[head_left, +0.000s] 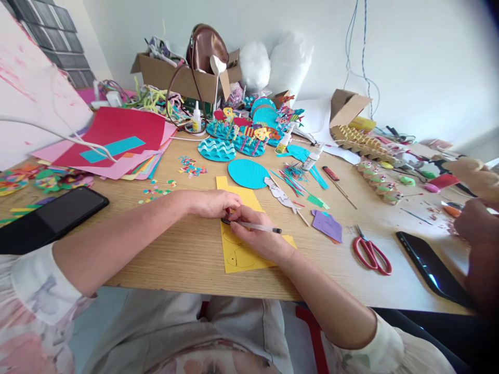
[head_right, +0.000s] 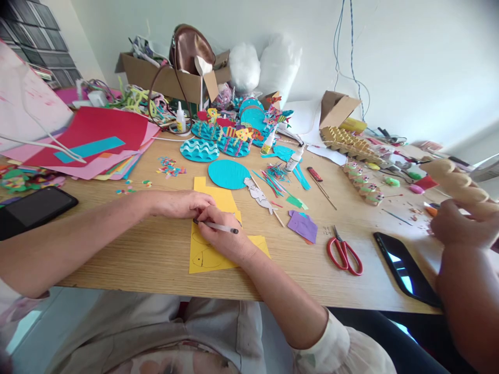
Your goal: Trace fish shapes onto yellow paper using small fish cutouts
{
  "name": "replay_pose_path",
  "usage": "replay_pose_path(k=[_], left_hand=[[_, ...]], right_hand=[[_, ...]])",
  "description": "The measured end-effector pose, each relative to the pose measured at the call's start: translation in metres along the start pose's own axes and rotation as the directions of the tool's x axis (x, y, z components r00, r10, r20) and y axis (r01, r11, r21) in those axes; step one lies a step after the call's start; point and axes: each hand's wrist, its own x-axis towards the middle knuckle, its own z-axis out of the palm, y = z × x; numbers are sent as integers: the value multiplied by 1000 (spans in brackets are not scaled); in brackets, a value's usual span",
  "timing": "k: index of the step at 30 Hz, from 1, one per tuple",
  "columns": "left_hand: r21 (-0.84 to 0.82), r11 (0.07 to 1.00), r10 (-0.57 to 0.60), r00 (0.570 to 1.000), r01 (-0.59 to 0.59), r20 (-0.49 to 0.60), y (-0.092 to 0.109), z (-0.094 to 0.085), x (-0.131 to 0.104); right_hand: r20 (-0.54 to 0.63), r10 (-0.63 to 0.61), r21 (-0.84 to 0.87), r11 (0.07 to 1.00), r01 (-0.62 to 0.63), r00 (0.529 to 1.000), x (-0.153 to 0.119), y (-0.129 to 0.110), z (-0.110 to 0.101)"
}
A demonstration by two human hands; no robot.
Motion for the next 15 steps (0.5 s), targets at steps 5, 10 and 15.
replay_pose_path(k=[5,10,15], left_hand=[[14,1000,19,1000,-19,6,1,-1,0],[21,1000,5,1000,-5,4,2,-1,0],[43,999,12,1000,-13,1,3,-2,0]], right_hand=[[5,-5,-9,1000,5,1000,0,-2,0],[5,-16,-12,1000,16,1000,0,-2,-1],[7,-7,-13,1000,7,1000,-1,-2,-1]])
